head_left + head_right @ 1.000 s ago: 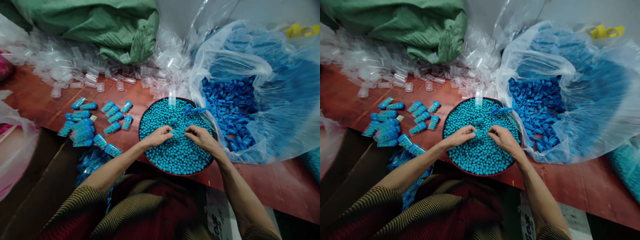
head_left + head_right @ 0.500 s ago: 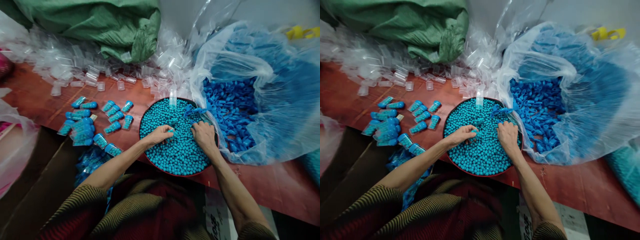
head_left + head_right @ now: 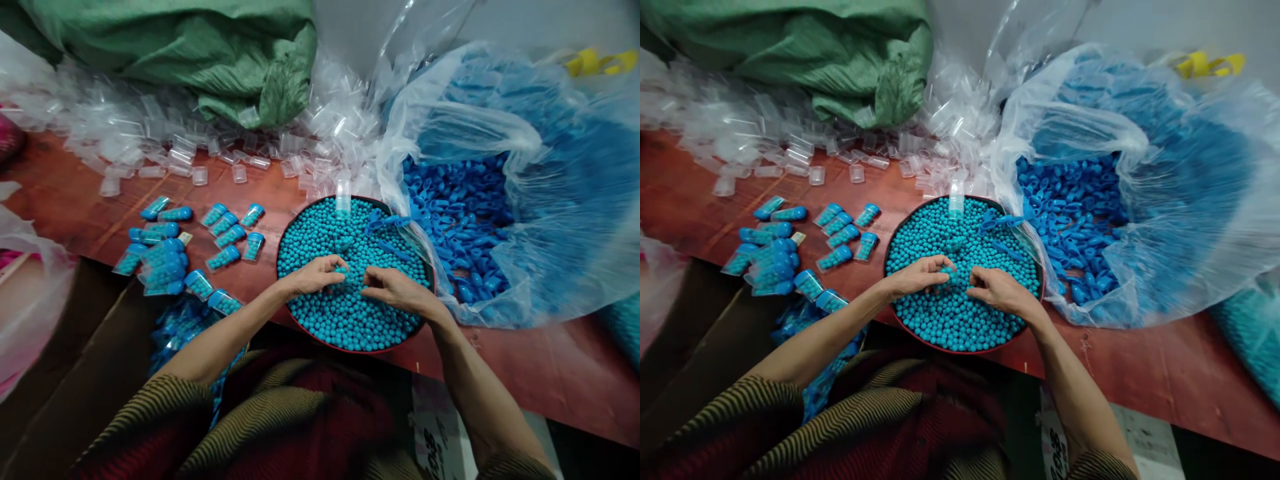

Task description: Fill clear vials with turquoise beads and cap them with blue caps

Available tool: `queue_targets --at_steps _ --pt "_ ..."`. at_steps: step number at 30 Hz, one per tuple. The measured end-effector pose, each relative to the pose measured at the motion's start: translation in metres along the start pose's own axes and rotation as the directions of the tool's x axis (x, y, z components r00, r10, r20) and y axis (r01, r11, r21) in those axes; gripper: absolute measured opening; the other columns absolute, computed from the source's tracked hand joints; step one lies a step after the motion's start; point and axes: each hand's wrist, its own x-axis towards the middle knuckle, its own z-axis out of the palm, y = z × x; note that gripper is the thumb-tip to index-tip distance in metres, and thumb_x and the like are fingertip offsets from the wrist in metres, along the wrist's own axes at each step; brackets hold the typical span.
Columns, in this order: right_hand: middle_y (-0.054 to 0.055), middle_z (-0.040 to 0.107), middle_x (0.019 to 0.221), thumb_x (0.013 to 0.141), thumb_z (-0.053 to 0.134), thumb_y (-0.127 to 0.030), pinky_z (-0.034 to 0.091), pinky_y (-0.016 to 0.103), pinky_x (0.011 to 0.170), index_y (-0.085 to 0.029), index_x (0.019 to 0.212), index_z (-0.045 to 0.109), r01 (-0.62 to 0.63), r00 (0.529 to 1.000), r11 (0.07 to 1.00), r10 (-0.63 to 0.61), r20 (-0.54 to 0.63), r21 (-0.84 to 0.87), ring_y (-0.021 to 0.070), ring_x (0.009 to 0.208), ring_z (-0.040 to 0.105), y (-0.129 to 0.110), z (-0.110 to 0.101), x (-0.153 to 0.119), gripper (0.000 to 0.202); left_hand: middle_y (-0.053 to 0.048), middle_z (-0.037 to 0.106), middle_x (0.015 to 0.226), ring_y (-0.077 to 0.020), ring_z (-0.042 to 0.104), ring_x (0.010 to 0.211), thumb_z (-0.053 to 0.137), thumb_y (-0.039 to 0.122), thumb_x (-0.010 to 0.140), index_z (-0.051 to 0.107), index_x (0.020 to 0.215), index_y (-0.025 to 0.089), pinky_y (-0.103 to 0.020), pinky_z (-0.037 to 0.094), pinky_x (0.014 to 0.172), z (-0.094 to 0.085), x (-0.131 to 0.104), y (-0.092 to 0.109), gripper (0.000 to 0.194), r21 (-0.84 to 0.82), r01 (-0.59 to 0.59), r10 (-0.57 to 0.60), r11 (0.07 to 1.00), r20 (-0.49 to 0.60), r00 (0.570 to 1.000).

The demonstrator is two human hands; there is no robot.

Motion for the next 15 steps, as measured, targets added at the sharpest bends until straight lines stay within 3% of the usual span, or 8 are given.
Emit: queue_targets --at_steps 1,3,5,7,9,11,13,15 --pt "-0.001 0.061 0.071 0.082 0.058 -0.030 0.040 0.026 0.060 -0.020 0.081 0.058 -0.045 0.999 0.994 0.042 -0.035 -0.097 0.0141 0.064 0.054 0.004 -0.005 -0.002 0.009 0.002 0.060 0.069 -0.0070 0.051 0.049 0.062 0.040 0.075 0.051 0.101 0.015 -0.018 0.032 0.043 -0.001 0.000 -0.001 0.037 -0.023 0.004 -0.005 1.000 -0.013 1.000" --pt "0.004 0.066 0.085 0.084 0.056 -0.030 0.042 0.029 0.066 -0.020 0.091 0.061 -0.146 0.973 0.950 0.089 -0.211 -0.274 0.0185 0.075 0.059 0.014 -0.014 -0.002 0.012 -0.001 0.063 0.075 -0.0085 0.056 0.052 0.062 0.041 0.075 0.050 0.102 0.016 -0.018 0.034 0.044 -0.002 0.001 -0.004 0.040 -0.077 -0.005 0.002 0.997 -0.043 0.999" --pt "0.012 0.066 0.095 0.086 0.054 -0.031 0.042 0.033 0.071 -0.017 0.097 0.062 -0.275 0.909 0.867 0.093 -0.407 -0.415 0.0240 0.086 0.060 0.027 -0.019 0.006 0.020 -0.002 0.063 0.077 -0.0087 0.057 0.053 0.063 0.042 0.074 0.049 0.101 0.015 -0.018 0.036 0.044 -0.002 0.002 -0.007 0.041 -0.114 -0.026 0.019 0.993 -0.065 0.998" --pt "0.017 0.066 0.094 0.088 0.051 -0.031 0.041 0.035 0.070 -0.012 0.094 0.063 -0.374 0.876 0.773 0.112 -0.470 -0.513 0.0276 0.087 0.061 0.039 -0.020 0.018 0.023 -0.001 0.062 0.078 -0.0081 0.057 0.053 0.064 0.041 0.073 0.049 0.101 0.015 -0.018 0.036 0.044 -0.001 0.002 -0.009 0.041 -0.124 -0.038 0.028 0.992 -0.079 0.996" --pt "0.018 0.067 0.090 0.089 0.048 -0.028 0.040 0.036 0.068 -0.011 0.089 0.064 -0.405 0.881 0.723 0.145 -0.451 -0.559 0.0281 0.083 0.062 0.046 -0.017 0.029 0.023 0.000 0.062 0.078 -0.0079 0.057 0.053 0.064 0.039 0.073 0.048 0.100 0.016 -0.018 0.036 0.044 0.000 0.002 -0.010 0.039 -0.125 -0.039 0.027 0.991 -0.093 0.995" --pt "0.017 0.068 0.088 0.089 0.047 -0.027 0.041 0.035 0.068 -0.011 0.089 0.063 -0.406 0.879 0.745 0.160 -0.450 -0.529 0.0272 0.081 0.062 0.047 -0.014 0.033 0.022 0.000 0.061 0.077 -0.0082 0.057 0.054 0.062 0.037 0.075 0.047 0.099 0.016 -0.018 0.038 0.045 0.001 0.002 -0.010 0.036 -0.121 -0.044 0.031 0.992 -0.107 0.994" --pt "0.014 0.069 0.089 0.088 0.049 -0.028 0.042 0.034 0.070 -0.013 0.092 0.063 -0.377 0.856 0.833 0.147 -0.495 -0.405 0.0256 0.081 0.063 0.041 -0.010 0.031 0.021 0.001 0.061 0.075 -0.0080 0.056 0.056 0.060 0.035 0.077 0.046 0.098 0.016 -0.018 0.039 0.048 0.002 0.002 -0.010 0.031 -0.097 -0.066 0.054 0.993 -0.118 0.992" --pt "0.010 0.069 0.087 0.087 0.052 -0.030 0.044 0.032 0.071 -0.015 0.095 0.062 -0.248 0.842 0.943 0.098 -0.531 -0.220 0.0226 0.079 0.063 0.028 -0.004 0.026 0.020 0.003 0.058 0.072 -0.0070 0.054 0.056 0.058 0.032 0.079 0.046 0.097 0.017 -0.017 0.039 0.049 0.003 0.004 -0.011 0.027 -0.055 -0.095 0.087 0.994 -0.139 0.987"
